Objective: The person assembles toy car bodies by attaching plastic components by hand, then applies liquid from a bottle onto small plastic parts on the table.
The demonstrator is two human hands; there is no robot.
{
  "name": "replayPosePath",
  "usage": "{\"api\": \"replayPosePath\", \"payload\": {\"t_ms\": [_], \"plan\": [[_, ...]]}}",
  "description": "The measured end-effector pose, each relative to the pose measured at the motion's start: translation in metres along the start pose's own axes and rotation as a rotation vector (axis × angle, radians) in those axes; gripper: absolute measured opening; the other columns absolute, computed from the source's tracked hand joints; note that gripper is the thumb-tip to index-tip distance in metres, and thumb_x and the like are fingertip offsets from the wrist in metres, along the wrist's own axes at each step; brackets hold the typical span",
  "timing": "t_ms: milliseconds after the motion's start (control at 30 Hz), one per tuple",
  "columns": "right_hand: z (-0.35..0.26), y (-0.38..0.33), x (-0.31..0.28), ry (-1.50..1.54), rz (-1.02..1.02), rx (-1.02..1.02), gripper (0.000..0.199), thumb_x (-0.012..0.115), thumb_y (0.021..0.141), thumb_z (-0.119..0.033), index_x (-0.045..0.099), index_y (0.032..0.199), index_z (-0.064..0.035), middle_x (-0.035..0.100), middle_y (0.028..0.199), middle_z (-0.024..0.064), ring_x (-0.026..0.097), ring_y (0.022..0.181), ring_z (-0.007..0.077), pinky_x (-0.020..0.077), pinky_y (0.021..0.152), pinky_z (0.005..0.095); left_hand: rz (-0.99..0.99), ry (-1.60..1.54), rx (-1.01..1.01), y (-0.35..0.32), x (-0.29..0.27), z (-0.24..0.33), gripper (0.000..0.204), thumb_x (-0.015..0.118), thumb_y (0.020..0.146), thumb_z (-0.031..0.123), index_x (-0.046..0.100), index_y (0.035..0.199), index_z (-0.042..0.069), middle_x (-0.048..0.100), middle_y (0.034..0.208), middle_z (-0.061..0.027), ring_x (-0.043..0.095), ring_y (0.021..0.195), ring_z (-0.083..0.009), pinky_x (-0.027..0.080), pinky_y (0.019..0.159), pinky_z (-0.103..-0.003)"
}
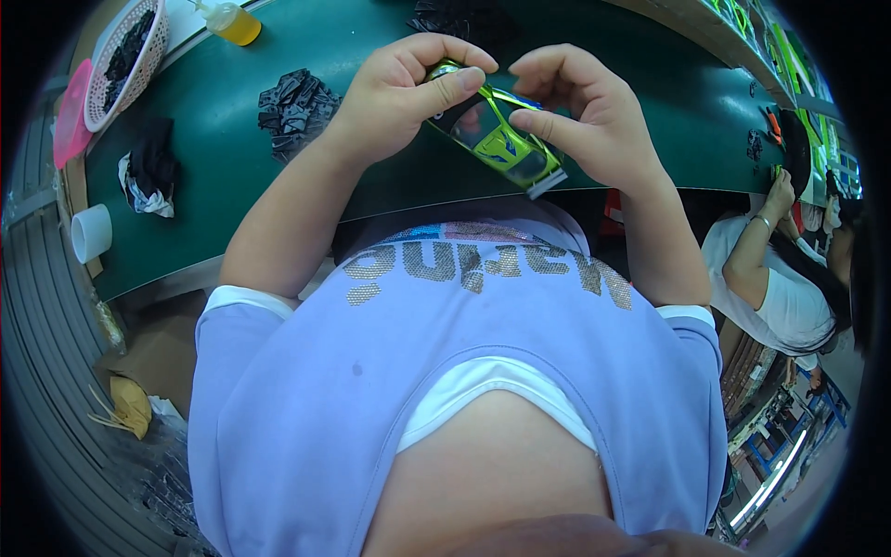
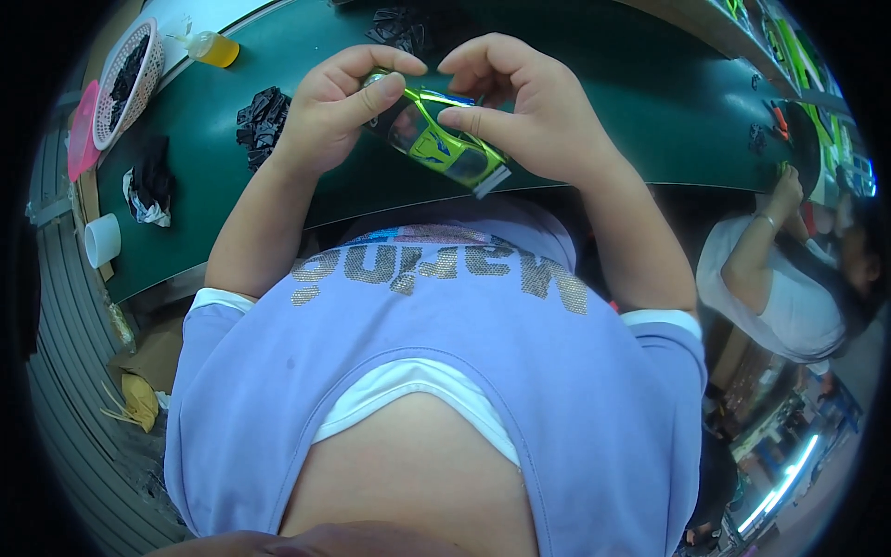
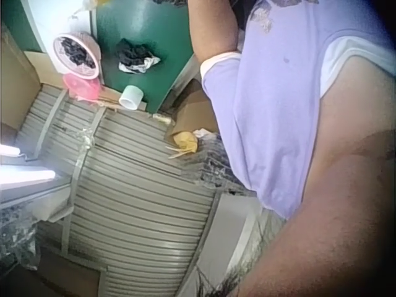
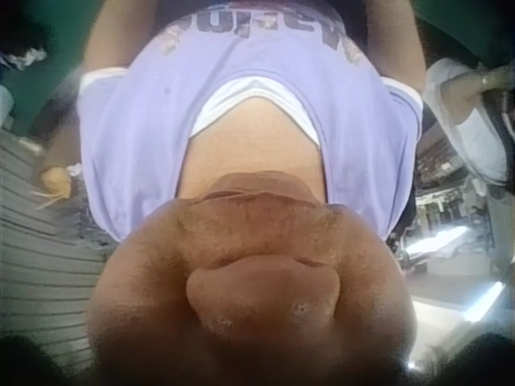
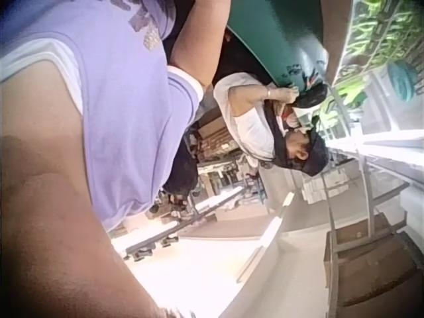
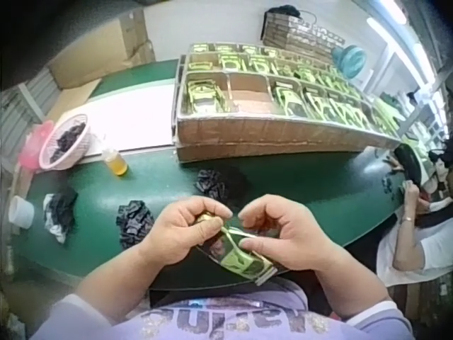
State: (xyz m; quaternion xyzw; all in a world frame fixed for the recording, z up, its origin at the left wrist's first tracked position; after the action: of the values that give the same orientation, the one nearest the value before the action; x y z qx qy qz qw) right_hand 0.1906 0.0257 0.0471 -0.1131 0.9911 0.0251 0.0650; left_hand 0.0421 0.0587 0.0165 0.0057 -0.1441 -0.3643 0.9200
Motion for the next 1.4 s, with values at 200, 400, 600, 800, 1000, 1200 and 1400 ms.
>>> {"api": "replayPosePath", "payload": {"t_ms": [200, 400, 600, 800, 1000, 1200, 1400], "plan": [[-0.017, 0.006, -0.006, -0.394, 0.074, -0.251, 0.013, 0.076, 0.081, -0.014, 0.072, 0.089, -0.0038, 0.069, 0.081, 0.0048, 0.066, 0.072, 0.0114, 0.0524, 0.065, 0.0214, 0.036, -0.330, -0.368, -0.007, 0.008, -0.028, 0.033, 0.051, 0.100, 0.024, 0.060, 0.119, -0.002, 0.060, 0.073, -0.0029, 0.058, 0.065, -0.0102, 0.050, 0.062, -0.023], [0.005, -0.001, -0.006, -0.237, 0.079, -0.130, 0.012, 0.074, 0.083, -0.009, 0.071, 0.093, -0.0018, 0.069, 0.084, 0.0044, 0.066, 0.077, 0.0098, 0.0525, 0.067, 0.0205, 0.002, -0.581, -0.395, -0.006, 0.005, -0.036, 0.028, 0.053, 0.098, 0.018, 0.061, 0.113, -0.004, 0.061, 0.075, -0.0056, 0.061, 0.068, -0.0114, 0.055, 0.065, -0.026], [-0.009, -0.009, -0.005, -0.413, 0.113, -0.390, 0.008, 0.071, 0.082, -0.004, 0.070, 0.089, 0.0002, 0.066, 0.080, 0.0059, 0.063, 0.071, 0.0115, 0.0490, 0.062, 0.0226, 0.082, -0.488, -0.493, -0.010, 0.010, -0.037, 0.031, 0.050, 0.100, 0.022, 0.060, 0.116, -0.003, 0.057, 0.071, -0.0022, 0.055, 0.061, -0.0084, 0.048, 0.059, -0.022], [0.004, -0.004, -0.007, -0.158, 0.095, -0.297, 0.008, 0.072, 0.080, -0.004, 0.070, 0.087, -0.0004, 0.064, 0.078, 0.0051, 0.061, 0.071, 0.0111, 0.0477, 0.062, 0.0223, 0.077, -0.533, -0.489, -0.010, 0.011, -0.035, 0.032, 0.050, 0.100, 0.021, 0.060, 0.117, -0.004, 0.057, 0.071, -0.0019, 0.055, 0.062, -0.0084, 0.049, 0.061, -0.023], [-0.001, 0.002, -0.004, -0.323, 0.018, -0.307, 0.011, 0.074, 0.080, -0.007, 0.070, 0.089, -0.0015, 0.065, 0.083, 0.0046, 0.062, 0.072, 0.0102, 0.0481, 0.063, 0.0217, 0.068, -0.521, -0.454, -0.010, 0.011, -0.037, 0.029, 0.053, 0.099, 0.019, 0.058, 0.113, -0.006, 0.060, 0.074, -0.0058, 0.060, 0.065, -0.0122, 0.057, 0.066, -0.031], [0.008, 0.011, 0.000, -0.303, -0.032, -0.233, 0.009, 0.073, 0.081, -0.007, 0.071, 0.088, -0.0024, 0.065, 0.079, 0.0048, 0.062, 0.070, 0.0115, 0.0479, 0.062, 0.0218, 0.131, -0.521, -0.516, -0.012, 0.007, -0.047, 0.033, 0.050, 0.100, 0.022, 0.059, 0.118, -0.004, 0.059, 0.075, -0.0027, 0.057, 0.067, -0.0095, 0.051, 0.066, -0.026], [-0.005, 0.015, 0.006, -0.414, -0.151, -0.331, 0.011, 0.073, 0.082, -0.010, 0.071, 0.090, -0.0031, 0.065, 0.077, 0.0027, 0.062, 0.071, 0.0100, 0.0488, 0.063, 0.0218, 0.219, -0.419, -0.512, -0.012, 0.011, -0.044, 0.032, 0.057, 0.097, 0.027, 0.061, 0.107, -0.003, 0.062, 0.074, -0.0051, 0.060, 0.063, -0.0114, 0.055, 0.058, -0.028]]}}
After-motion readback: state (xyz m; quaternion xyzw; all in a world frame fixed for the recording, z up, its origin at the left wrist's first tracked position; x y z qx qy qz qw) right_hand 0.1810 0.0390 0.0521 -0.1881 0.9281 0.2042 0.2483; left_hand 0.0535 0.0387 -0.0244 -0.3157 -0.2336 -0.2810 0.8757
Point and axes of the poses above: each hand's wrist, its own y-axis towards the middle knuckle, its own x-axis out of the palm, z = x × y, the point moved 8 cm from there along y, towards the middle knuckle
